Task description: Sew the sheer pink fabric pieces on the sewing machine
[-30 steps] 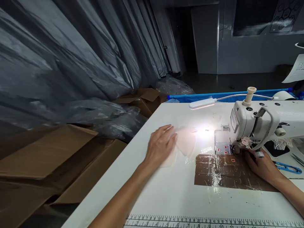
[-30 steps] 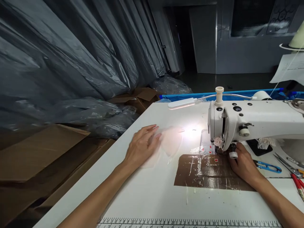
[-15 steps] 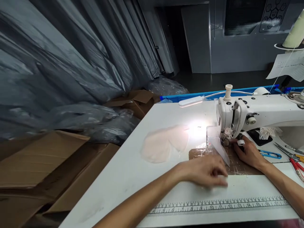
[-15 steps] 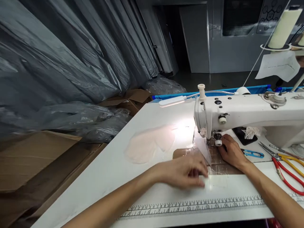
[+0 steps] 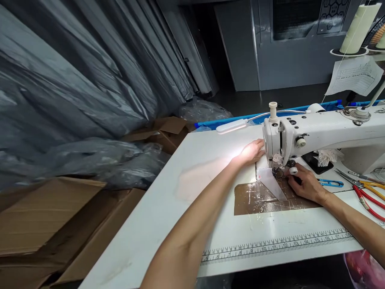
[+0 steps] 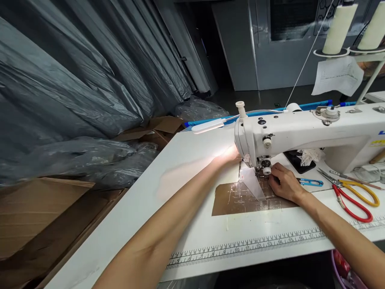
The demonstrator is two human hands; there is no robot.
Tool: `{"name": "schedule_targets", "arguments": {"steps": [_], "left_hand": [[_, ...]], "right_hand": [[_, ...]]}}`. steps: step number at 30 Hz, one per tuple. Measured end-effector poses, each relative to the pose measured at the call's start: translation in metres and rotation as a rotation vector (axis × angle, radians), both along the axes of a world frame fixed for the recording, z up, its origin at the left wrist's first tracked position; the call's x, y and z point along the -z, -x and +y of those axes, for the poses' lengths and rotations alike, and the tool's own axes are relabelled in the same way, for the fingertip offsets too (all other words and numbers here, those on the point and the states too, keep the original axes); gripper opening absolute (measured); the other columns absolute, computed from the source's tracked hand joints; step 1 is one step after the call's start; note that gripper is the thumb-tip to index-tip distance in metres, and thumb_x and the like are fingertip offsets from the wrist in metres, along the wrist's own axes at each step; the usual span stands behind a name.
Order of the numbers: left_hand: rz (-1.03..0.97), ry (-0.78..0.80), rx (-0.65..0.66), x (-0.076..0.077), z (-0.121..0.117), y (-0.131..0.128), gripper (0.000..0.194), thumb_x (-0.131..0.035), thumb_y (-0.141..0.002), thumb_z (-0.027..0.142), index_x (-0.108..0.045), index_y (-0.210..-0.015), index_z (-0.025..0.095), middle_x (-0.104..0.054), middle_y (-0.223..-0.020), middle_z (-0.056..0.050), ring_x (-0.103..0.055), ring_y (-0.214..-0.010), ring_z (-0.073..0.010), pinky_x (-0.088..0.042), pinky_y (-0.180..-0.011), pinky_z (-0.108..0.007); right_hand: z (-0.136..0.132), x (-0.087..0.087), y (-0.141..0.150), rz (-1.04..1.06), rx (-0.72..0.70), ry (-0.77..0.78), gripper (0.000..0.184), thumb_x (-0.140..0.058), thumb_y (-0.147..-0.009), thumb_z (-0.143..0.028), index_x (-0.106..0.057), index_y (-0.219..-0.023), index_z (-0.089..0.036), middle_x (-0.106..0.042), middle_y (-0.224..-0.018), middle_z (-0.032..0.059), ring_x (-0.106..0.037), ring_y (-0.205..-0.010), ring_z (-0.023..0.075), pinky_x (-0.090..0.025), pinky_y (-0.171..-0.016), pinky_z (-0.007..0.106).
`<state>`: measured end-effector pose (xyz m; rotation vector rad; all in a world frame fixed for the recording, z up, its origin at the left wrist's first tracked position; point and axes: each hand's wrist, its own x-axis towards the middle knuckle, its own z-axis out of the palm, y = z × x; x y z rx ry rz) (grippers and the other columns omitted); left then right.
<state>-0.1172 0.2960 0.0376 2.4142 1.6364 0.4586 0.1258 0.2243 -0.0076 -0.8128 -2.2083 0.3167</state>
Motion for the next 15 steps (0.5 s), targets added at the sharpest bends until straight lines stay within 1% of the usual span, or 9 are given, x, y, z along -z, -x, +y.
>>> {"name": "schedule_targets", "arguments": {"steps": [2, 4, 6, 8, 9, 10, 12, 14, 15], "left_hand": [[0.009, 0.035, 0.029, 0.001, 0.008, 0.000, 0.010, -0.058, -0.085, 0.018, -0.068, -0.086, 0.017, -0.068, -0.102, -0.007, -0.064, -0.098, -0.0232, -0.053, -0.091, -0.035], [0.013, 0.053, 0.045, -0.002, 0.004, 0.009, 0.008, -0.059, -0.083, 0.019, -0.067, -0.079, 0.018, -0.068, -0.098, -0.007, -0.064, -0.096, -0.0244, -0.052, -0.092, -0.037], [0.006, 0.044, 0.051, -0.010, -0.012, 0.023, 0.008, -0.061, -0.080, 0.020, -0.064, -0.073, 0.017, -0.067, -0.103, -0.009, -0.062, -0.105, -0.0274, -0.047, -0.100, -0.040], [-0.019, 0.028, 0.063, -0.021, -0.037, 0.040, 0.011, -0.062, -0.079, 0.022, -0.060, -0.068, 0.018, -0.066, -0.116, -0.011, -0.058, -0.116, -0.0294, -0.041, -0.107, -0.044], [-0.041, 0.023, 0.067, -0.027, -0.051, 0.048, 0.014, -0.061, -0.080, 0.023, -0.058, -0.067, 0.018, -0.065, -0.121, -0.011, -0.057, -0.118, -0.0284, -0.040, -0.108, -0.043], [-0.100, 0.029, 0.085, -0.031, -0.066, 0.055, 0.018, -0.059, -0.083, 0.025, -0.056, -0.067, 0.018, -0.067, -0.119, -0.010, -0.060, -0.115, -0.0257, -0.043, -0.105, -0.041], [-0.424, 0.089, 0.127, -0.038, -0.092, 0.066, 0.023, -0.060, -0.085, 0.032, -0.054, -0.067, 0.018, -0.073, -0.097, -0.010, -0.066, -0.099, -0.0237, -0.047, -0.098, -0.040], [-0.676, 0.152, 0.086, -0.038, -0.113, 0.073, 0.028, -0.065, -0.085, 0.038, -0.056, -0.069, 0.017, -0.072, -0.080, -0.008, -0.067, -0.082, -0.0208, -0.051, -0.084, -0.036], [-0.759, 0.179, 0.044, -0.036, -0.120, 0.075, 0.029, -0.068, -0.083, 0.040, -0.057, -0.072, 0.017, -0.071, -0.076, -0.007, -0.066, -0.075, -0.0189, -0.052, -0.076, -0.032]], "right_hand": [[-0.003, -0.001, -0.002, 0.008, -0.026, -0.033, 0.025, -0.042, -0.089, -0.018, -0.067, -0.084, -0.016, -0.062, -0.083, 0.0082, -0.061, -0.073, 0.0170, -0.053, -0.065, 0.029], [-0.010, -0.006, -0.003, -0.015, -0.050, -0.046, 0.025, -0.044, -0.090, -0.019, -0.069, -0.091, -0.017, -0.063, -0.086, 0.0086, -0.061, -0.075, 0.0171, -0.054, -0.067, 0.030], [-0.020, -0.013, 0.000, -0.084, -0.129, -0.046, 0.025, -0.045, -0.091, -0.019, -0.069, -0.096, -0.018, -0.065, -0.091, 0.0095, -0.063, -0.081, 0.0182, -0.056, -0.072, 0.031], [-0.031, -0.020, 0.009, -0.149, -0.266, -0.038, 0.026, -0.044, -0.092, -0.018, -0.068, -0.102, -0.018, -0.065, -0.098, 0.0103, -0.063, -0.088, 0.0188, -0.057, -0.078, 0.032], [-0.036, -0.022, 0.016, -0.155, -0.325, -0.031, 0.028, -0.042, -0.093, -0.017, -0.067, -0.108, -0.017, -0.065, -0.102, 0.0111, -0.063, -0.091, 0.0187, -0.057, -0.079, 0.033], [-0.039, -0.024, 0.025, -0.141, -0.361, -0.024, 0.032, -0.040, -0.094, -0.016, -0.063, -0.116, -0.015, -0.063, -0.109, 0.0129, -0.063, -0.097, 0.0195, -0.058, -0.082, 0.034], [-0.041, -0.026, 0.048, -0.080, -0.366, 0.003, 0.043, -0.037, -0.094, -0.016, -0.049, -0.135, -0.011, -0.056, -0.127, 0.0189, -0.057, -0.114, 0.0235, -0.056, -0.091, 0.040], [-0.038, -0.027, 0.074, -0.029, -0.314, 0.073, 0.055, -0.039, -0.093, -0.019, -0.035, -0.146, -0.007, -0.042, -0.144, 0.0237, -0.043, -0.133, 0.0291, -0.048, -0.105, 0.050], [-0.035, -0.028, 0.087, -0.018, -0.282, 0.134, 0.061, -0.043, -0.091, -0.022, -0.030, -0.148, -0.006, -0.036, -0.148, 0.0244, -0.037, -0.138, 0.0314, -0.043, -0.109, 0.053]]}}
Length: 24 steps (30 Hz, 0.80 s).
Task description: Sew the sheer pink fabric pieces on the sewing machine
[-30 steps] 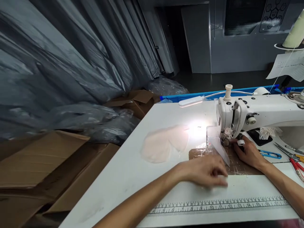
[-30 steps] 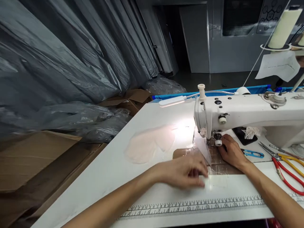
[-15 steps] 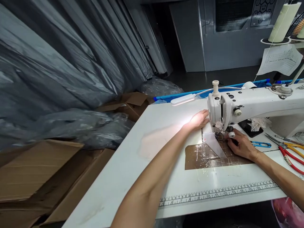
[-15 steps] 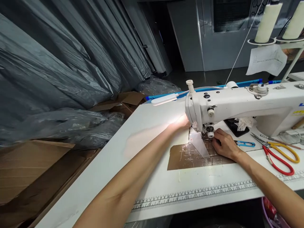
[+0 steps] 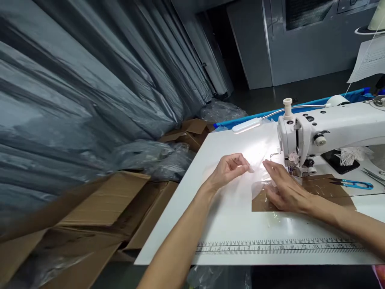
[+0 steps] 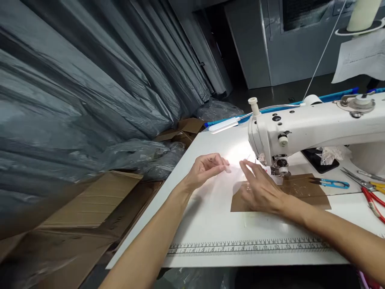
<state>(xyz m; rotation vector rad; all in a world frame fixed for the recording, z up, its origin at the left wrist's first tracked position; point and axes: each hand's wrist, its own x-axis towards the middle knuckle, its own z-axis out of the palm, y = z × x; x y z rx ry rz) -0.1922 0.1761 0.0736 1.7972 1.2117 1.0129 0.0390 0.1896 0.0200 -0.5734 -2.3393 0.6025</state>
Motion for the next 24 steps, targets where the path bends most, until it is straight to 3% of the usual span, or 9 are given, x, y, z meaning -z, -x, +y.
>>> {"name": "schedule_targets", "arguments": {"steps": [1, 3, 6, 9, 12, 15, 20, 24], "left_hand": [[-0.058, 0.036, -0.036, 0.003, -0.005, 0.001, 0.029, -0.071, -0.082, 0.041, -0.058, -0.075, 0.016, -0.070, -0.075, -0.005, -0.065, -0.069, -0.0168, -0.051, -0.068, -0.029], [-0.143, 0.076, -0.089, 0.010, -0.012, 0.004, 0.030, -0.076, -0.079, 0.041, -0.060, -0.085, 0.016, -0.068, -0.075, -0.003, -0.061, -0.061, -0.0134, -0.047, -0.059, -0.024], [-0.217, 0.076, -0.120, 0.020, -0.018, 0.009, 0.036, -0.077, -0.079, 0.041, -0.061, -0.099, 0.016, -0.066, -0.076, -0.002, -0.059, -0.063, -0.0117, -0.045, -0.058, -0.022], [-0.193, 0.119, -0.070, 0.021, -0.028, 0.010, 0.037, -0.075, -0.080, 0.038, -0.062, -0.106, 0.015, -0.066, -0.081, -0.004, -0.060, -0.069, -0.0123, -0.045, -0.059, -0.021], [-0.085, 0.217, 0.128, 0.015, -0.040, 0.001, 0.041, -0.074, -0.080, 0.032, -0.062, -0.115, 0.014, -0.067, -0.087, -0.006, -0.063, -0.074, -0.0146, -0.047, -0.063, -0.023], [0.009, 0.219, 0.289, 0.009, -0.049, -0.017, 0.045, -0.074, -0.079, 0.026, -0.060, -0.121, 0.016, -0.069, -0.089, -0.006, -0.065, -0.080, -0.0169, -0.052, -0.073, -0.028], [0.171, 0.129, 0.285, 0.014, -0.059, -0.046, 0.049, -0.071, -0.083, 0.028, -0.057, -0.129, 0.022, -0.070, -0.091, -0.003, -0.066, -0.087, -0.0186, -0.054, -0.081, -0.033], [0.276, 0.073, 0.241, 0.026, -0.066, -0.062, 0.055, -0.072, -0.083, 0.035, -0.053, -0.134, 0.024, -0.071, -0.099, -0.004, -0.068, -0.091, -0.0204, -0.055, -0.084, -0.037]], "right_hand": [[0.004, -0.001, 0.011, -0.010, 0.030, 0.080, 0.067, -0.047, -0.088, -0.025, -0.028, -0.150, -0.006, -0.034, -0.150, 0.0242, -0.034, -0.140, 0.0330, -0.039, -0.112, 0.055], [0.011, -0.005, 0.029, -0.036, 0.068, 0.287, 0.072, -0.052, -0.085, -0.027, -0.029, -0.150, -0.008, -0.047, -0.141, 0.0217, -0.044, -0.132, 0.0321, -0.039, -0.110, 0.055], [0.013, -0.014, 0.039, -0.027, 0.089, 0.566, 0.059, -0.052, -0.083, -0.020, -0.045, -0.141, -0.012, -0.065, -0.103, 0.0094, -0.062, -0.095, 0.0213, -0.050, -0.094, 0.043], [0.002, -0.020, 0.028, 0.009, 0.066, 0.685, 0.046, -0.052, -0.081, -0.017, -0.059, -0.126, -0.014, -0.062, -0.083, 0.0030, -0.058, -0.075, 0.0147, -0.050, -0.075, 0.032], [-0.013, -0.021, 0.003, 0.017, -0.054, 0.670, 0.044, -0.054, -0.081, -0.021, -0.061, -0.124, -0.013, -0.060, -0.079, 0.0025, -0.052, -0.066, 0.0117, -0.046, -0.062, 0.027], [-0.024, -0.019, -0.024, 0.038, -0.146, 0.577, 0.047, -0.052, -0.080, -0.019, -0.059, -0.127, -0.015, -0.063, -0.088, 0.0046, -0.050, -0.062, 0.0096, -0.043, -0.056, 0.024], [-0.032, -0.006, -0.056, 0.055, -0.132, 0.368, 0.044, -0.051, -0.084, -0.018, -0.058, -0.127, -0.015, -0.067, -0.092, 0.0057, -0.061, -0.076, 0.0128, -0.051, -0.072, 0.031], [-0.036, 0.003, -0.067, 0.033, -0.081, 0.322, 0.045, -0.051, -0.085, -0.019, -0.055, -0.129, -0.013, -0.068, -0.093, 0.0070, -0.063, -0.081, 0.0152, -0.052, -0.084, 0.039]]}}
